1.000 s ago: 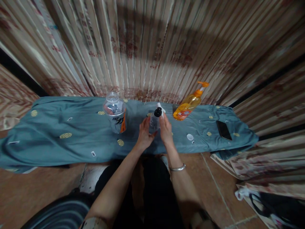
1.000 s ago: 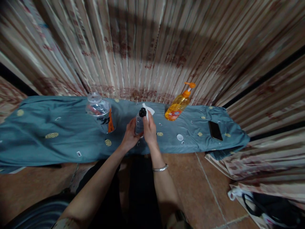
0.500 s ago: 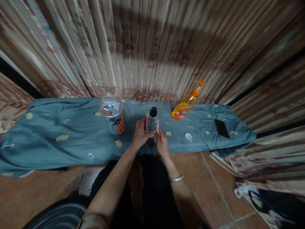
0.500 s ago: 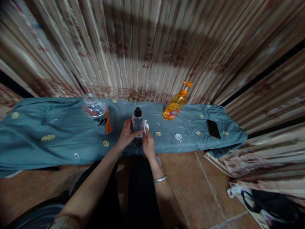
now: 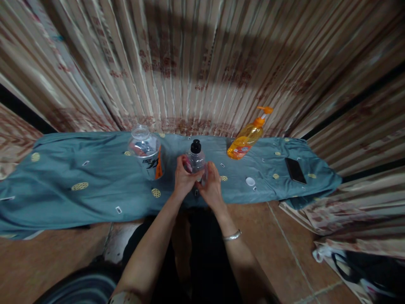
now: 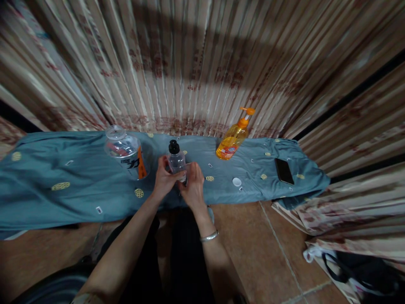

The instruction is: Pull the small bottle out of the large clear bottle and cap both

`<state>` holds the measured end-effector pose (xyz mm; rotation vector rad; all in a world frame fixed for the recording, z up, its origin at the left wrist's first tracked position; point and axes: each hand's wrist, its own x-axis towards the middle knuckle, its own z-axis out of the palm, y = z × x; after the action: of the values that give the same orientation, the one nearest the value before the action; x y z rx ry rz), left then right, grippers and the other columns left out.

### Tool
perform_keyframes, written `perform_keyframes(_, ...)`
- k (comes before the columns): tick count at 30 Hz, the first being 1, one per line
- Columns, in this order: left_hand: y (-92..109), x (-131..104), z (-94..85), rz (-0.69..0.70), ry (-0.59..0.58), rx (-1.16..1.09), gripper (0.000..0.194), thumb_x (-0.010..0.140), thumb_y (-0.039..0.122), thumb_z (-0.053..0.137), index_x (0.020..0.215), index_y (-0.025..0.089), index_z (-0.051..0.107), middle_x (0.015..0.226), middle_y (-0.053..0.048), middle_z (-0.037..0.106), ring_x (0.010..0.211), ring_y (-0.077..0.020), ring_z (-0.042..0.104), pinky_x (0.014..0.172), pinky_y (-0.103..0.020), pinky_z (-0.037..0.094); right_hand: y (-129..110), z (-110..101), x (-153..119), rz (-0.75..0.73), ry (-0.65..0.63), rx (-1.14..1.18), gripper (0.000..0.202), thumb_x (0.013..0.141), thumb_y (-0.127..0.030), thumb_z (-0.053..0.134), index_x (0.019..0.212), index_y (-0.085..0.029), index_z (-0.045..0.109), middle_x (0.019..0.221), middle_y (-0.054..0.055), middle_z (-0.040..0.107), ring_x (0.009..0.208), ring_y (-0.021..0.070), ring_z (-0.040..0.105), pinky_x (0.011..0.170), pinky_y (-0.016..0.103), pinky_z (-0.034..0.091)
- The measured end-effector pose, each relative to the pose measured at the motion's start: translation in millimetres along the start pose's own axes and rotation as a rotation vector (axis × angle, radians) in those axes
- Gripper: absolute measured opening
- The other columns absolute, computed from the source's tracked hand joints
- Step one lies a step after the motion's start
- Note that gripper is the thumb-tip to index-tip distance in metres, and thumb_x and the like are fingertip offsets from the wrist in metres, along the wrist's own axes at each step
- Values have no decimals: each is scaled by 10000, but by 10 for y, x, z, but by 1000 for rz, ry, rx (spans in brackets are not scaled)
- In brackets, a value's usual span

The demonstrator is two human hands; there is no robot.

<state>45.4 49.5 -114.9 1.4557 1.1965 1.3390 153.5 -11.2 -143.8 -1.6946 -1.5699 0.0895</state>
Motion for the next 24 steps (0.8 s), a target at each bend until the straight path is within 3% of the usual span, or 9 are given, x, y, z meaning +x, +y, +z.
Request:
perform_keyframes(6,133,53,-38,3,86,-19,759,497,496,893,1064,230,464,984,-12,596,902,-222,660,731,-343,549,-292,52,164,-37,46,-18,728,772,-195,578,1456,-70,362,1544,269,365,1471,355,306,1158,590,276)
perform_keyframes(11,207,60,-97,59,92,-65,788,539,497,885,1142,240,447,1068,-33,613,977,-235,664,787,-371,574,-456,-39,331,-16,16,97,538,805,-144,502,1339,-83,499,1276,218,622,1221,320,563,1055,499,440)
perform_keyframes(15,267,-38,-70,126,-5,-100,738,645,440,841,1240,246,451,1205,-89,621,1151,-278,625,910,-425,563,-467,-289,379,73,26,167,452,788,-219,572,1229,-121,573,1152,178,690,1078,319,641,947,445,515)
perform_keyframes(19,243,-198,66,214,-225,-93,785,773,435,745,1421,244,345,1477,-161,475,1331,-295,517,1055,-475,489,-270,-664,366,209,15,182,408,757,-383,686,1103,-182,609,1002,116,738,906,308,696,844,425,545)
perform_keyframes(21,171,-273,160,191,-316,-50,757,860,439,649,1482,229,271,1565,-187,378,1414,-307,440,1107,-509,441,-56,-819,356,274,36,181,439,727,-449,727,1066,-194,616,978,107,749,893,308,704,836,421,546)
perform_keyframes(24,8,-358,309,227,-476,145,687,905,406,591,1487,215,281,1564,-193,396,1461,-308,384,1171,-573,347,384,-943,342,316,54,234,488,664,-469,776,1034,-190,622,1015,122,755,924,305,709,862,414,547)
